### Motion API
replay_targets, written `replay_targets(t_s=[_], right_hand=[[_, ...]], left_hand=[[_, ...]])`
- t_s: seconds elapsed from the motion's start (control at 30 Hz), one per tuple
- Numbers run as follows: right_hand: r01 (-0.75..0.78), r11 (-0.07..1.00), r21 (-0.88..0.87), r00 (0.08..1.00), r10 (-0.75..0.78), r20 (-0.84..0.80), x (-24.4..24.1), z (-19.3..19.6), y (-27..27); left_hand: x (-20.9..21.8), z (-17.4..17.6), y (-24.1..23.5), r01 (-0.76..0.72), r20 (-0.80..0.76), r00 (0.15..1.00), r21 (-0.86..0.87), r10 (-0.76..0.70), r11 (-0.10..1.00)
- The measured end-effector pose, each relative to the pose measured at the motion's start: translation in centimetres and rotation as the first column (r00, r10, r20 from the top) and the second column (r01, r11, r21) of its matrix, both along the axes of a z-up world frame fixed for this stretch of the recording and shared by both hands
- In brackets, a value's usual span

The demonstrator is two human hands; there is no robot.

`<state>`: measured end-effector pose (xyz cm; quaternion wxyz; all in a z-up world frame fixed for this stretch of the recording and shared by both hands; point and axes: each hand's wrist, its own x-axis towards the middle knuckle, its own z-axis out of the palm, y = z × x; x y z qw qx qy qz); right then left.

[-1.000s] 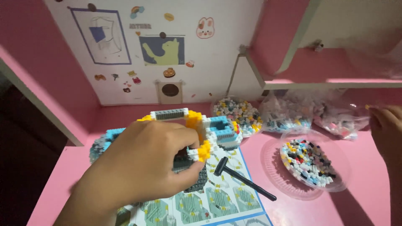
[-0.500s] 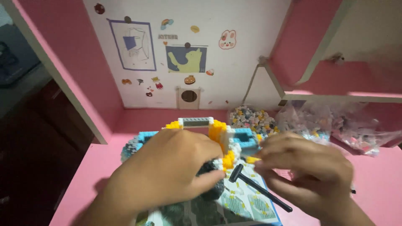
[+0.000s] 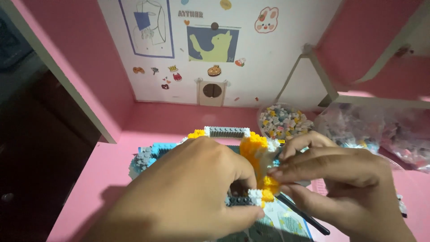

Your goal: The person assembles a 3D puzzle using small plastic beads, placing them onto a base structure and using a black hammer-like tool to secure them. They frequently reach into plastic bags to retrieve more beads while following a printed instruction sheet.

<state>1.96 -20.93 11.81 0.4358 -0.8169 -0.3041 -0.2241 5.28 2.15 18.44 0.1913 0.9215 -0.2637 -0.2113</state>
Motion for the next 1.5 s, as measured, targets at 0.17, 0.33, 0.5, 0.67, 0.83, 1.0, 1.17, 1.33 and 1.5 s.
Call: replay_targets(t_s=[0.17,0.33,0.5,0.67,0.83,1.0,1.17,1.33,1.5], right_hand=[[-0.020,0.995,-0.094,1.000,0.020,0.005,0.2,0.9,-0.2],[-0.087,0.981,-0.175,0.995,0.092,0.024,0.5,1.2,-0.6],[0.016,0.995,-0.102,0.999,-0.013,0.031,0.2,0.8,0.9],[-0.094,0.983,-0.156,0.994,0.101,0.041,0.9,0.7,-0.6],[-0.100,0.983,-0.154,0.991,0.111,0.069,1.0,0.6,-0.2],[-0.076,0.984,-0.160,0.996,0.084,0.041,0.7,0.7,0.0],[-0.028,0.998,-0.059,0.999,0.030,0.036,0.4,0.4,0.6],[-0.028,0.997,-0.067,0.999,0.030,0.036,0.3,0.5,1.0],[-0.028,0.997,-0.070,0.998,0.032,0.058,0.5,0.3,0.8]], left_hand=[[0.8,0.1,-0.3,0.057,-0.048,0.997,0.083,-0.053,0.995],[1.0,1.8,-0.7,0.033,-0.251,0.968,0.224,0.025,0.974],[1.5,-1.6,0.3,0.169,-0.053,0.985,0.070,-0.165,0.983],[1.8,-2.2,0.3,0.173,-0.041,0.984,0.046,-0.171,0.984],[1.7,-1.3,0.1,0.171,-0.094,0.982,0.111,-0.161,0.979],[1.4,0.7,-0.6,0.171,-0.160,0.978,0.233,-0.136,0.957],[1.2,2.0,-0.9,0.114,-0.230,0.971,0.225,-0.061,0.968],[1.1,1.8,-0.8,0.133,-0.227,0.971,0.238,-0.078,0.962],[1.3,1.2,-0.6,0.149,-0.191,0.976,0.232,-0.105,0.961]])
